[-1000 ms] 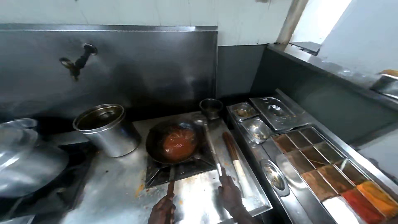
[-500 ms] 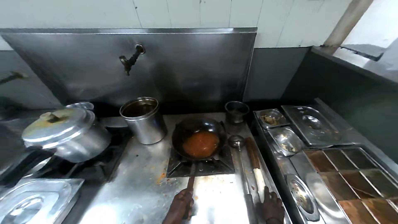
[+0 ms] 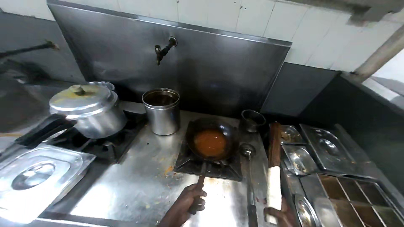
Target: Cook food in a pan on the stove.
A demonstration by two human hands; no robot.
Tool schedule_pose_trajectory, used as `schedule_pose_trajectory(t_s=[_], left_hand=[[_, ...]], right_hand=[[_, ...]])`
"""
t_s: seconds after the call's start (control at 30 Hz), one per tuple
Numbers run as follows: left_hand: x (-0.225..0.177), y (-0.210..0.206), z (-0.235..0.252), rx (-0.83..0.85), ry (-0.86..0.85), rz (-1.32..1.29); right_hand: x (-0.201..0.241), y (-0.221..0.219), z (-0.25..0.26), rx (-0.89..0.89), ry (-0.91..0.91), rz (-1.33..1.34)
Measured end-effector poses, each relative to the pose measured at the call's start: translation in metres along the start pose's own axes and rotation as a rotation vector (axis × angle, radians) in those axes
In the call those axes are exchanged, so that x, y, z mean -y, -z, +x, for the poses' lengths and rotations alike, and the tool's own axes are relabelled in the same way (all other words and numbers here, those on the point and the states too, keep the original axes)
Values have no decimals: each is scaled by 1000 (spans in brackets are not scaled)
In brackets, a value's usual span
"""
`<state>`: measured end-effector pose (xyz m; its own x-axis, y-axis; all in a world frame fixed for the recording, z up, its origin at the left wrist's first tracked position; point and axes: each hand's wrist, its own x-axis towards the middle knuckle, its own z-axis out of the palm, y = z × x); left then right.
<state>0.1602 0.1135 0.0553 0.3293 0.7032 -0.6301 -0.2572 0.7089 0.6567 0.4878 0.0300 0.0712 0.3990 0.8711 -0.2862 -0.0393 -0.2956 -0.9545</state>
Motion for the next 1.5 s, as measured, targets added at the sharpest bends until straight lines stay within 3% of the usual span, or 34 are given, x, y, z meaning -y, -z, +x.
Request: schedule_pose_trajectory(t_s=[0.07,0.17,0.27,0.33,0.47,0.53,0.6,0.7,0.8,0.87,0.93,1.03,1.1,1.23,1.33,1.43,1.5], left_hand=[[2,-2,4,15,14,-41],[7,-6,7,11,0,-70],[11,-9,9,-3,-10,-101],[12,-11,8,-15,-15,-110],[11,-18,3,-38,-20,-120],[5,-16,-1,-44,-12,-130],[-2,-10,-3,-35,3,-117],[-7,-5,-3,-35,25,-99],[-5,-5,0,-35,32,-85],[-3,-6,1,-36,32,-85],[-6,-4,-1,-37,36,-78],[-7,-2,-1,-25,49,-75],[-7,-2,0,-24,54,-68],[-6,-4,3,-24,56,-33],[-6,-1,2,-25,52,-35],[-10,3,2,-15,55,-24],[-12,6,2,-6,64,-22]], right_hand=[[42,8,12,-16,44,-370],[118,13,29,121,57,-1090],[171,-27,31,261,118,-1636],[173,-75,39,311,124,-1802],[135,-158,83,312,94,-1782],[135,-163,88,417,159,-1789],[167,-154,72,532,162,-1870],[212,-150,48,493,96,-2047],[190,-171,70,353,87,-1980],[164,-184,94,354,149,-1886],[161,-179,103,442,207,-1846],[205,-152,81,594,145,-1957],[222,-147,70,553,100,-2073],[176,-179,89,358,137,-1925],[145,-182,110,411,217,-1797],[187,-151,93,631,174,-1862],[217,-140,77,649,117,-1991]])
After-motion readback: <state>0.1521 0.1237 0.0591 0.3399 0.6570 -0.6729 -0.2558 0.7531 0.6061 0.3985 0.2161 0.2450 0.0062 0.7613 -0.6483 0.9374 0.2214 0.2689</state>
